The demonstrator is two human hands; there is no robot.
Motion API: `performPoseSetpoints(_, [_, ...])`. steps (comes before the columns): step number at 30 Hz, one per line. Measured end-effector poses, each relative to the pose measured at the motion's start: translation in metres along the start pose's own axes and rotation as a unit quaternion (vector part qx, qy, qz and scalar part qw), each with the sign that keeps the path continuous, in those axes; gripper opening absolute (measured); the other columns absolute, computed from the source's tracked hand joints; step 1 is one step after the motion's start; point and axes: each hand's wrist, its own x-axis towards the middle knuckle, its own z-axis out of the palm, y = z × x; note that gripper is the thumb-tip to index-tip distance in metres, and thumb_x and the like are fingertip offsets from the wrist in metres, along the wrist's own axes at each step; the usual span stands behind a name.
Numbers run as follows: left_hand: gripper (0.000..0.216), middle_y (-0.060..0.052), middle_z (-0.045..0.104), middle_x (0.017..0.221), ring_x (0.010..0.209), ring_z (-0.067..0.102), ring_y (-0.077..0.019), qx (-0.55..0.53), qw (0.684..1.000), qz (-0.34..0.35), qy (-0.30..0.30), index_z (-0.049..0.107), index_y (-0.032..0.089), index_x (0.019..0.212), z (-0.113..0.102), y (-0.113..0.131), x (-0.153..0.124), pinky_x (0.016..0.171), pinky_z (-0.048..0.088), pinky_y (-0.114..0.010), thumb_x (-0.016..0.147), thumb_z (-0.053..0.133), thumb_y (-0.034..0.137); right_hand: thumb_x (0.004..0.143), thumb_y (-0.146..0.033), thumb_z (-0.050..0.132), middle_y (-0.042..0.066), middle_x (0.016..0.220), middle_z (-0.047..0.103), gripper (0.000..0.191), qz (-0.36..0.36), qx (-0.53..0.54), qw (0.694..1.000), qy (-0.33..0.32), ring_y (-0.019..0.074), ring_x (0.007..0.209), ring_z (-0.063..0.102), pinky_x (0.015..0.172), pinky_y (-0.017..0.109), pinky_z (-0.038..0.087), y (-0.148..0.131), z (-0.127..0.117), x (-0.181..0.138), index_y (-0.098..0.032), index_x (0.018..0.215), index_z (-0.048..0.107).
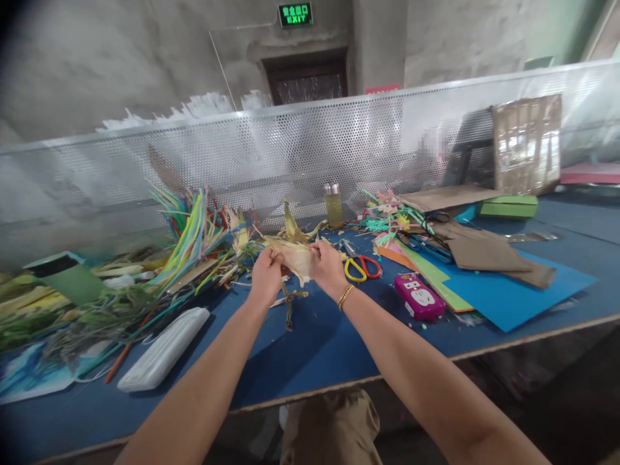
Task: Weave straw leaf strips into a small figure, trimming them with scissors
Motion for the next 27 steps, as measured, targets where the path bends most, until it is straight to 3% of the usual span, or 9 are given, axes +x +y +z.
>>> performPoseSetpoints(4, [0.021,-0.003,0.066,0.081,0.065,0.060,-0.0160,-0.035,0.996,-0.072,-0.037,0.058,0.021,0.089,0.001,0.006,-0.006,0.054,0.046,-0.026,0.070,0.066,0.025,0.087,-0.018,0.040,0.008,0.090,0.065,0.022,-0.040,-0.039,0.998,0.005,0.0197,0.084,0.058,0.076,0.029,0.041,0.001,-0.001,-0.002,-0.019,0.091,0.061])
performPoseSetpoints(7, [0.036,-0.005,0.067,0.076,0.058,0.058,-0.0149,-0.035,0.988,-0.136,-0.064,0.064,0.016,0.088,0.000,0.007,-0.009,0.047,0.040,-0.023,0.061,0.078,0.034,0.090,-0.023,0.040,0.007,0.094,0.066,0.022,-0.073,-0.040,0.996,-0.031,0.0196,0.087,0.058,0.077,0.029,0.041,-0.005,0.001,-0.005,-0.019,0.097,0.061])
performPoseSetpoints(11, [0.041,-0.007,0.069,0.074,0.062,0.061,-0.0185,-0.019,0.995,-0.092,-0.020,0.069,0.012,0.084,-0.005,0.007,-0.004,0.053,0.045,-0.027,0.055,0.081,0.040,0.093,-0.030,0.041,0.005,0.090,0.067,0.022,-0.086,-0.051,0.992,-0.070,0.0176,0.083,0.060,0.074,0.027,0.042,-0.009,-0.006,-0.001,-0.021,0.096,0.061])
performPoseSetpoints(14, [0.036,-0.006,0.069,0.074,0.068,0.063,-0.0185,-0.030,0.998,-0.020,0.052,0.069,0.013,0.081,-0.011,0.009,0.002,0.059,0.048,-0.027,0.061,0.078,0.040,0.090,-0.033,0.048,0.011,0.086,0.068,0.021,-0.007,-0.186,0.982,-0.027,0.0223,0.083,0.063,0.075,0.032,0.043,0.001,-0.031,0.009,-0.019,0.090,0.064])
performPoseSetpoints(16, [0.033,-0.005,0.067,0.069,0.062,0.062,-0.0155,-0.069,0.995,-0.011,0.076,0.067,0.013,0.080,-0.015,0.011,0.004,0.054,0.047,-0.024,0.066,0.073,0.043,0.082,-0.026,0.060,0.021,0.093,0.067,0.016,0.056,-0.311,0.949,-0.018,0.0292,0.090,0.064,0.079,0.038,0.044,0.015,-0.051,0.015,-0.014,0.088,0.067])
performPoseSetpoints(18, [0.032,-0.001,0.061,0.059,0.050,0.055,-0.0111,-0.093,0.992,-0.033,0.077,0.065,0.013,0.076,-0.016,0.013,0.004,0.044,0.040,-0.021,0.069,0.070,0.045,0.077,-0.019,0.063,0.028,0.092,0.066,0.016,0.121,-0.396,0.908,-0.061,0.0357,0.094,0.064,0.080,0.044,0.045,0.028,-0.067,0.020,-0.008,0.087,0.069])
performPoseSetpoints(21, [0.033,0.001,0.057,0.055,0.043,0.049,-0.0072,-0.116,0.989,-0.060,0.072,0.063,0.012,0.074,-0.013,0.015,0.002,0.037,0.030,-0.018,0.063,0.075,0.040,0.073,-0.015,0.063,0.028,0.096,0.067,0.025,0.204,-0.439,0.864,-0.140,0.0362,0.098,0.064,0.079,0.043,0.048,0.040,-0.075,0.024,-0.007,0.096,0.069])
performPoseSetpoints(24, [0.035,0.000,0.062,0.062,0.047,0.054,-0.0076,-0.161,0.980,-0.083,0.081,0.065,0.011,0.077,-0.007,0.016,-0.002,0.038,0.033,-0.016,0.054,0.082,0.032,0.073,-0.017,0.062,0.023,0.104,0.067,0.038,0.246,-0.444,0.839,-0.195,0.0311,0.103,0.064,0.081,0.038,0.049,0.042,-0.069,0.024,-0.009,0.111,0.064])
performPoseSetpoints(27, [0.034,-0.002,0.065,0.063,0.051,0.059,-0.0088,-0.196,0.970,-0.106,0.094,0.067,0.011,0.076,-0.002,0.019,-0.004,0.042,0.040,-0.016,0.050,0.084,0.024,0.075,-0.026,0.060,0.022,0.112,0.064,0.044,0.245,-0.445,0.833,-0.219,0.0308,0.107,0.063,0.083,0.039,0.049,0.042,-0.061,0.023,-0.010,0.116,0.061])
